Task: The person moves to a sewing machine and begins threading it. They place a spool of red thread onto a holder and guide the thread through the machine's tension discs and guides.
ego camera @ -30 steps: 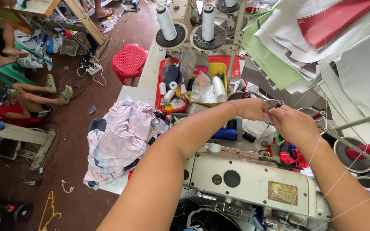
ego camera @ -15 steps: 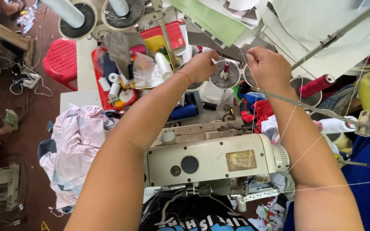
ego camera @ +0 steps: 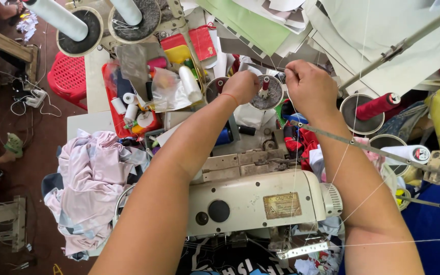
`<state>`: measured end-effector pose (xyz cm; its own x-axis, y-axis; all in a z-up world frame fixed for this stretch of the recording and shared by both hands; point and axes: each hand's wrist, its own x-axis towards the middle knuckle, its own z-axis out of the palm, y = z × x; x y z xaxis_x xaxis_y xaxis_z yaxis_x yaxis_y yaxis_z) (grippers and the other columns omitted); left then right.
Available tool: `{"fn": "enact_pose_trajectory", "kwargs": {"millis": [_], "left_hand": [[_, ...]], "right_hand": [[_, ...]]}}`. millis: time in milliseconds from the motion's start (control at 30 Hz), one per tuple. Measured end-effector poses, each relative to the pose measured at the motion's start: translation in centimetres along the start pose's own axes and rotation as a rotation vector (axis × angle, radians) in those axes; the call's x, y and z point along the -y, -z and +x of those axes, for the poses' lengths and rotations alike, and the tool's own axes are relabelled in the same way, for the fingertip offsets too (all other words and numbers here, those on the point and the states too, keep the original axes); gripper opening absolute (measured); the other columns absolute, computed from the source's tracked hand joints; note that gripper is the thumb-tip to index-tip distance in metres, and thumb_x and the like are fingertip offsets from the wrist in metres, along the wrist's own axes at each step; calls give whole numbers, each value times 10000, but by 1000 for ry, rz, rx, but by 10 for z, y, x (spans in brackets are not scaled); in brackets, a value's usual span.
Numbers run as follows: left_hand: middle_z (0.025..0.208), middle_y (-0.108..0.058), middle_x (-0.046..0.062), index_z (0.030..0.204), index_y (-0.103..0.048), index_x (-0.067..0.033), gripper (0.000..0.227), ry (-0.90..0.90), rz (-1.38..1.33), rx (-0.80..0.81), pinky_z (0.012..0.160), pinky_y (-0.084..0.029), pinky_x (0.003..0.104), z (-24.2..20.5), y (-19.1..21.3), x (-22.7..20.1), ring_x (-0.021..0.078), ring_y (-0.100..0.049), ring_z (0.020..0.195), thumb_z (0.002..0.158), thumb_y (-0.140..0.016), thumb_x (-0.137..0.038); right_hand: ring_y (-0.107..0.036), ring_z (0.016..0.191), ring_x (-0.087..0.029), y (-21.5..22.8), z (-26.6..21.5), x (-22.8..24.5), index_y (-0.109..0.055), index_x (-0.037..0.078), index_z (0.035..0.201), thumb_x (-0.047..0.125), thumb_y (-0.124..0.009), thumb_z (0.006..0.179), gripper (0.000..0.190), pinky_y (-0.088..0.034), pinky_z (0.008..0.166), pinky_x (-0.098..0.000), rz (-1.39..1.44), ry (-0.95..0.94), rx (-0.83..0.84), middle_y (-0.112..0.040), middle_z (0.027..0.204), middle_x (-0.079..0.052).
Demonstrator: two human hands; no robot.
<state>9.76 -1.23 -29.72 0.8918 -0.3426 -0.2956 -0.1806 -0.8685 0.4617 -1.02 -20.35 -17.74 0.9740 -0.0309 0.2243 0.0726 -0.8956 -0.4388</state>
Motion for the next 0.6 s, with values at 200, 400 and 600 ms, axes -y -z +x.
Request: {"fn": "enact_pose_trajectory", "kwargs": {"millis": [200, 400, 600], "left_hand": [[1000, -777, 131, 1031, -788, -248, 231, -48, -8, -29, 907, -612, 496, -11, 10, 12, 386, -718, 1065, 895, -617, -322], [1040, -779, 78, 1042, -791, -315, 200, -27, 3, -23, 946, -595, 457, -56, 61, -6, 331, -716, 1107, 882, -683, -364], [871, -754, 47, 907, -783, -273, 143, -293, 196, -217, 790, -634, 497, -110, 109, -44, 345, -751, 889, 873, -646, -295]], "right_hand": [[-700, 1001, -342, 9, 0, 7, -694, 293, 1152, 449, -550, 1070, 228, -555, 863, -534, 44, -31, 94, -715, 987, -59], [-708, 921, -331, 20, -3, 24, -734, 237, 1113, 350, -625, 1023, 181, -549, 814, -508, 262, -60, 136, -708, 851, -72], [-722, 721, -140, 28, 4, 56, -675, 48, 1108, 229, -657, 1005, 210, -613, 603, -242, 878, -170, 243, -718, 984, -104]]}}
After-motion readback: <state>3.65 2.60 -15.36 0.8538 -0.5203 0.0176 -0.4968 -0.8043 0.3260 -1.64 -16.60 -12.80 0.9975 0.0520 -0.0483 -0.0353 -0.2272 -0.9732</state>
